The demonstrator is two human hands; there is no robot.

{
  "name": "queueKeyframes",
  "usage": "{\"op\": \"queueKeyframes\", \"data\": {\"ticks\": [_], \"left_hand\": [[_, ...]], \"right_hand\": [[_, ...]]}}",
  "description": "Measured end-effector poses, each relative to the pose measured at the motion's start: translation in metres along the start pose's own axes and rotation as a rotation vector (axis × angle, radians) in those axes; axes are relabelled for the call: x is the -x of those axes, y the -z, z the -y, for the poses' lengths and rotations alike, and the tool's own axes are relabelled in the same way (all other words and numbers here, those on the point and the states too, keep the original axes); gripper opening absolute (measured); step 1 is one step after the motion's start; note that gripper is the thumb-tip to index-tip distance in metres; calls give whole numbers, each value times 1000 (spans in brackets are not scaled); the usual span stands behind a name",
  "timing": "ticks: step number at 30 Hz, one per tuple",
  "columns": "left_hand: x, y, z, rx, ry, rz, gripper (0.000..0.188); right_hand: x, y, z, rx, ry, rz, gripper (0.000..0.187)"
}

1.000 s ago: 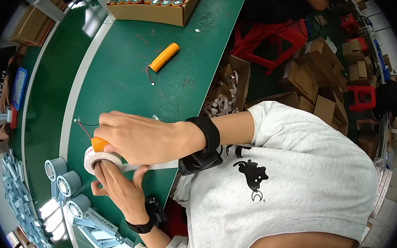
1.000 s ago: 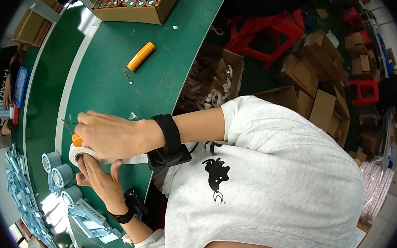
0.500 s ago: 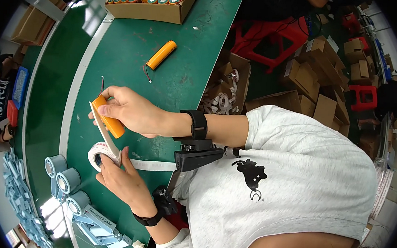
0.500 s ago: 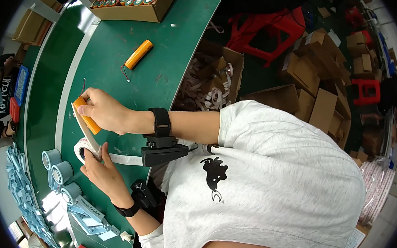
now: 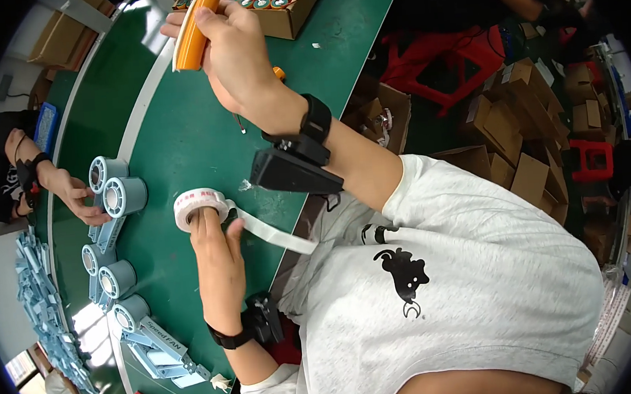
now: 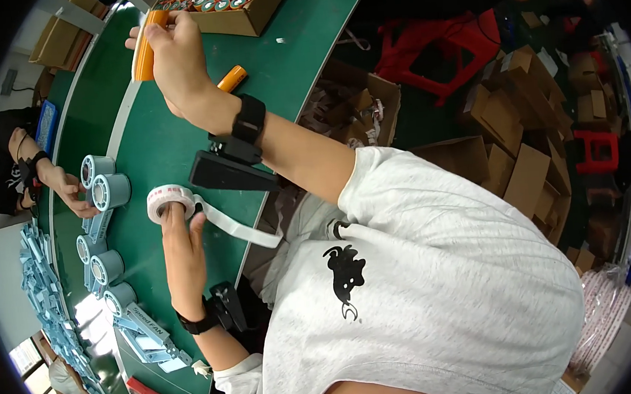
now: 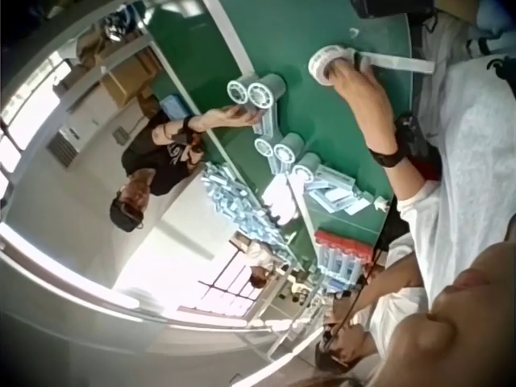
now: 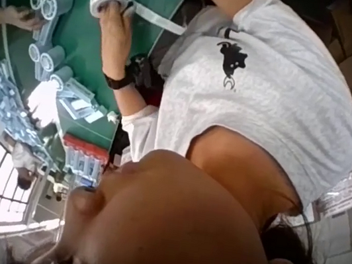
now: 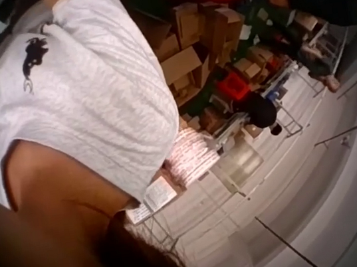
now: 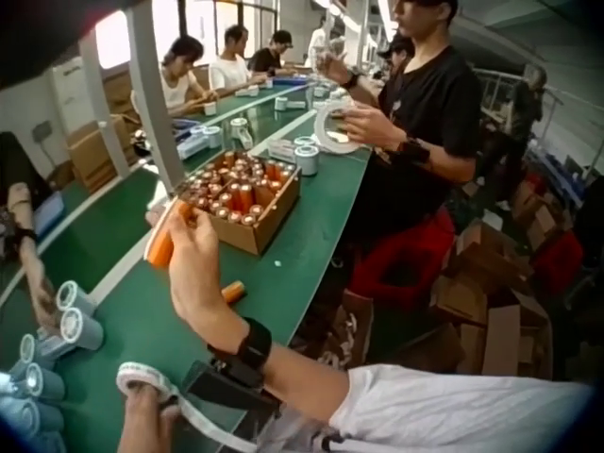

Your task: The person picks up a battery, applies a strip of tape to it, and presses the battery into a plastic fan housing before setting the unit aside. This process is repeated multiple times with other batteries and fan housings.

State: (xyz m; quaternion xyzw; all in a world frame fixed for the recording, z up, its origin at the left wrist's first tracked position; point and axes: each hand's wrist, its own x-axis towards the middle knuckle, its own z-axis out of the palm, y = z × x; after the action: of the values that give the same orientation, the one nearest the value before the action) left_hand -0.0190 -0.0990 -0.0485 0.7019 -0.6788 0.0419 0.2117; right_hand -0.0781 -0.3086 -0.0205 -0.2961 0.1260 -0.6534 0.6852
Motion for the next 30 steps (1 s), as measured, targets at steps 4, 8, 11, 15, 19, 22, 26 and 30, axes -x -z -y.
{"op": "queueKeyframes", "data": {"ticks": [4, 8, 11, 15, 19, 22, 26, 30], "left_hand": [[-25, -2, 23, 9, 152, 149, 21], [-33, 9, 26, 320, 56, 80, 15], [-36, 31, 52, 616, 149, -169, 33], [-42, 62, 139, -403, 107, -195, 62], [-50, 51, 167, -414, 453, 357, 78], [-50, 50, 119, -369, 624, 467, 87], [-4, 52, 80, -457, 796, 352, 94], [-19, 61, 73, -441, 254, -49, 79]], "right_hand": [[25, -4, 15, 40, -106, 164, 25], [30, 21, 31, 106, -182, 192, 25], [28, 41, 39, 170, -165, 179, 25], [36, 48, 40, 271, -152, 148, 24], [44, 43, 41, 421, -169, 243, 25], [52, 40, 54, 505, -152, 327, 30], [62, 34, 56, 561, -309, 522, 30], [69, 37, 55, 708, -277, 612, 29]]}}
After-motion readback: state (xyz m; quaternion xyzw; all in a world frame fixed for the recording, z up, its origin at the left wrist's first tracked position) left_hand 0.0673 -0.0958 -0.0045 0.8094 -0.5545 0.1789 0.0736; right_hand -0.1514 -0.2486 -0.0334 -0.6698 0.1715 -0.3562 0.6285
